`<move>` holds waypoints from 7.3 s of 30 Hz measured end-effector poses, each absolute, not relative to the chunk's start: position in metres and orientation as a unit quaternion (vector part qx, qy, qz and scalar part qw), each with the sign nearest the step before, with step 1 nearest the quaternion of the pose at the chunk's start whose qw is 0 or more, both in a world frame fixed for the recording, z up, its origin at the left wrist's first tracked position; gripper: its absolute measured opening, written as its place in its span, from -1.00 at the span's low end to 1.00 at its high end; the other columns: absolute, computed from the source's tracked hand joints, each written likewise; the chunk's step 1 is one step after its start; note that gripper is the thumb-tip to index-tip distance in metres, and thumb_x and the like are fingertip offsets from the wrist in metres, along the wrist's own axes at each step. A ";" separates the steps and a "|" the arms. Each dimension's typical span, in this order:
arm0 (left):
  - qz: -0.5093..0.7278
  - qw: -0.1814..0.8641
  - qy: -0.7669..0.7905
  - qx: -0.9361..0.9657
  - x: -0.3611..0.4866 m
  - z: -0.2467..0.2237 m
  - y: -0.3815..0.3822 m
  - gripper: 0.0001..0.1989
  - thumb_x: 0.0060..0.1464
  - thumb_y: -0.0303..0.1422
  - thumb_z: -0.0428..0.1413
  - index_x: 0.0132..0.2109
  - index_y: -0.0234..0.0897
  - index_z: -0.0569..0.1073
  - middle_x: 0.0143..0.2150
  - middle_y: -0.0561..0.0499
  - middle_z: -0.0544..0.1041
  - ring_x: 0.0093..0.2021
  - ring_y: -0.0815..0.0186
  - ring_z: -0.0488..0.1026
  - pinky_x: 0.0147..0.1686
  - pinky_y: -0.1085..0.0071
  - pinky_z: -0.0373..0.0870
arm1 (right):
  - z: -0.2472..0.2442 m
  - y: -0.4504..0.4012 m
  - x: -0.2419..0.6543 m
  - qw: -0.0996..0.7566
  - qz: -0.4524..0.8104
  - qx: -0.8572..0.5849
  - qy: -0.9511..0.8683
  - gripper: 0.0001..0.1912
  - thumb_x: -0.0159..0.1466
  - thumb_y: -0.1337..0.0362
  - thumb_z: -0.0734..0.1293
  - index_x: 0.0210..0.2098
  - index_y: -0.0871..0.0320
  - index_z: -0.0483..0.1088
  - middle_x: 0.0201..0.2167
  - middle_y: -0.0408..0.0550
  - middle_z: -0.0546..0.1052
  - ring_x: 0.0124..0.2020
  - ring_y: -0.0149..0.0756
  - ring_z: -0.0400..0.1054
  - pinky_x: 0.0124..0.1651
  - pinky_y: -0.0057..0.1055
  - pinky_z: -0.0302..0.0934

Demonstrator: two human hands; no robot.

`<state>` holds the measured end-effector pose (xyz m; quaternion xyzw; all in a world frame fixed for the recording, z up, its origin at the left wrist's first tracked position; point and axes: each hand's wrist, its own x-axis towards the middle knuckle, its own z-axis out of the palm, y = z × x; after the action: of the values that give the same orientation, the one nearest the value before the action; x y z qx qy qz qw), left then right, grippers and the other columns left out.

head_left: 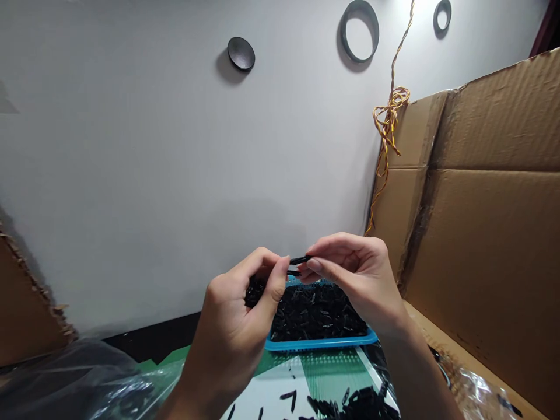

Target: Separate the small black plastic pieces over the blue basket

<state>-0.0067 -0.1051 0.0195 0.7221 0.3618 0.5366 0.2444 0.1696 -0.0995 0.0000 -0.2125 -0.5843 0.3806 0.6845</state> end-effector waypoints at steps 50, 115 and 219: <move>0.505 0.280 0.372 0.727 -0.015 0.009 -0.088 -0.61 0.43 -0.02 0.09 -0.29 -0.18 0.43 -0.49 0.16 0.32 -0.55 0.44 0.25 -0.58 0.50 0.22 | -0.025 -0.065 0.196 0.644 0.148 -0.412 -0.627 -0.91 0.33 0.21 0.52 -0.24 0.09 0.65 -0.39 -0.06 0.71 -0.38 -0.22 0.62 -0.28 -0.27 0.54; 0.461 0.303 0.361 0.752 -0.016 0.008 -0.089 -0.51 0.48 -0.01 0.00 -0.39 -0.19 0.26 -0.51 0.16 0.22 -0.54 0.42 0.21 -0.55 0.44 0.21 | -0.012 -0.089 0.170 0.646 0.225 -0.300 -0.665 -0.92 0.31 0.30 0.56 -0.20 0.01 0.71 -0.34 -0.17 0.72 -0.36 -0.28 0.64 -0.32 -0.34 0.55; 0.540 0.430 0.292 0.661 -0.019 0.019 -0.090 -0.67 0.43 -0.22 0.15 -0.34 -0.24 0.43 -0.45 0.14 0.22 -0.58 0.52 0.16 -0.72 0.62 0.13 | -0.015 -0.096 0.157 0.460 0.162 -0.394 -0.779 -0.86 0.42 0.34 0.42 -0.22 0.06 0.66 -0.31 -0.19 0.69 -0.32 -0.35 0.53 -0.29 -0.39 0.37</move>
<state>-0.0191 -0.0898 0.0189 0.6614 0.2921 0.5404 0.4304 0.1574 -0.0956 -0.0145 -0.3939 -0.7789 0.1623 0.4603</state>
